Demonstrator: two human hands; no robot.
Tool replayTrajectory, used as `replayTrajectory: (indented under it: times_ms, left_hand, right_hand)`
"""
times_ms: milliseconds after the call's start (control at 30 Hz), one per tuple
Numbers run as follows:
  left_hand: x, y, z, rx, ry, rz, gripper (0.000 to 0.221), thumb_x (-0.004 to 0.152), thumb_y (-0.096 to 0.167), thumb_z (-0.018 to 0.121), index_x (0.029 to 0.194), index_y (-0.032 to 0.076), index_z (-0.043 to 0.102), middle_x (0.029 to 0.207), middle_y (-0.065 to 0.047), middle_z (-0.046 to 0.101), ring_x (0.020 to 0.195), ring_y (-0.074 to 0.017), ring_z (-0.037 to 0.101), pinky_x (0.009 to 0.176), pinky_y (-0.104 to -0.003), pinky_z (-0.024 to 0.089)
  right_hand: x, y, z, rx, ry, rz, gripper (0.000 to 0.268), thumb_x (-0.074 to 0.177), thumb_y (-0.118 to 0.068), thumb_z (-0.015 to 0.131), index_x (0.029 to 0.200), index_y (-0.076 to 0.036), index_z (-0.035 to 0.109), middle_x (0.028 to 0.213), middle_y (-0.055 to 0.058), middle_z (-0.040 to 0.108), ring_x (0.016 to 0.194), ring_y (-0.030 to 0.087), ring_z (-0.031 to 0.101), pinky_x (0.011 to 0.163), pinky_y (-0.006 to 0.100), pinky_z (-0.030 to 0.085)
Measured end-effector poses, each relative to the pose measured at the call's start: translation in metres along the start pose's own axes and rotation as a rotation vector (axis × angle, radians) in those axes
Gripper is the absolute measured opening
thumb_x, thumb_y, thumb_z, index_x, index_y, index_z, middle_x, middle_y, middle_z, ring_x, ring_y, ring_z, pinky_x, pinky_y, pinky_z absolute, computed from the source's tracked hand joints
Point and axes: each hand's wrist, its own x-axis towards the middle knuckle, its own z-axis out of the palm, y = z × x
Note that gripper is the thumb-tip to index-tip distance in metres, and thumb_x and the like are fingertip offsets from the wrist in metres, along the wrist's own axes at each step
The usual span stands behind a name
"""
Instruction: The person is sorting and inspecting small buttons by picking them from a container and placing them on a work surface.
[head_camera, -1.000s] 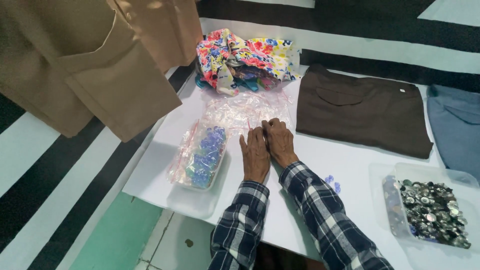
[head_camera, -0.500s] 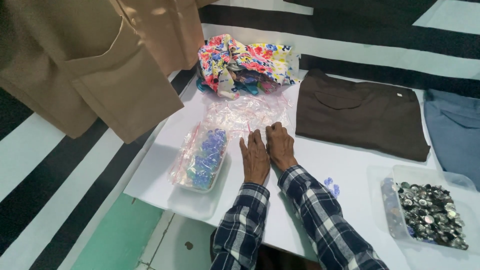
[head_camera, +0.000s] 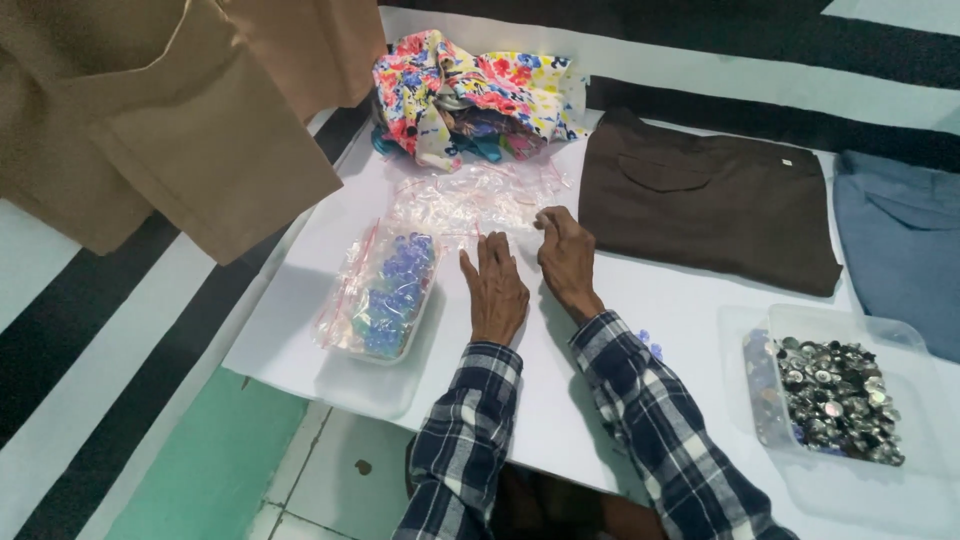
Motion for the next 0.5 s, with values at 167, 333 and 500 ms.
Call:
replayTrajectory:
  times_ms: [167,333,500]
  left_hand:
    - [0.006,0.008,-0.006,-0.341,0.19,-0.054,0.038,0.105,0.022,0.04,0.136,0.002,0.05,0.135,-0.019,0.056,0.136,-0.0372,0.046,0.115,-0.065,0.02]
    - [0.001,0.043,-0.027,-0.905,0.154,-0.205,0.035,0.101,0.036,0.059,0.124,0.01,0.062,0.114,-0.013,0.068,0.118,-0.0335,0.062,0.11,-0.055,0.038]
    - [0.001,0.074,-0.061,-1.101,-0.016,-0.186,0.007,0.094,0.025,0.072,0.098,0.019,0.073,0.084,0.001,0.075,0.087,-0.0104,0.07,0.092,-0.036,0.05]
  right_hand:
    - [-0.014,-0.019,-0.043,0.504,-0.056,0.247,0.02,0.101,-0.012,0.054,0.111,-0.003,0.069,0.096,0.014,0.068,0.049,0.008,0.058,0.042,0.023,0.045]
    - [-0.043,-0.052,-0.095,0.704,-0.168,0.368,0.025,0.099,-0.011,0.059,0.114,0.007,0.067,0.09,0.014,0.06,0.048,0.006,0.053,0.037,0.02,0.041]
    - [-0.062,-0.055,-0.14,0.421,-0.17,0.291,0.032,0.106,-0.03,0.056,0.108,-0.003,0.073,0.056,0.001,0.048,0.042,0.004,0.042,0.038,0.019,0.031]
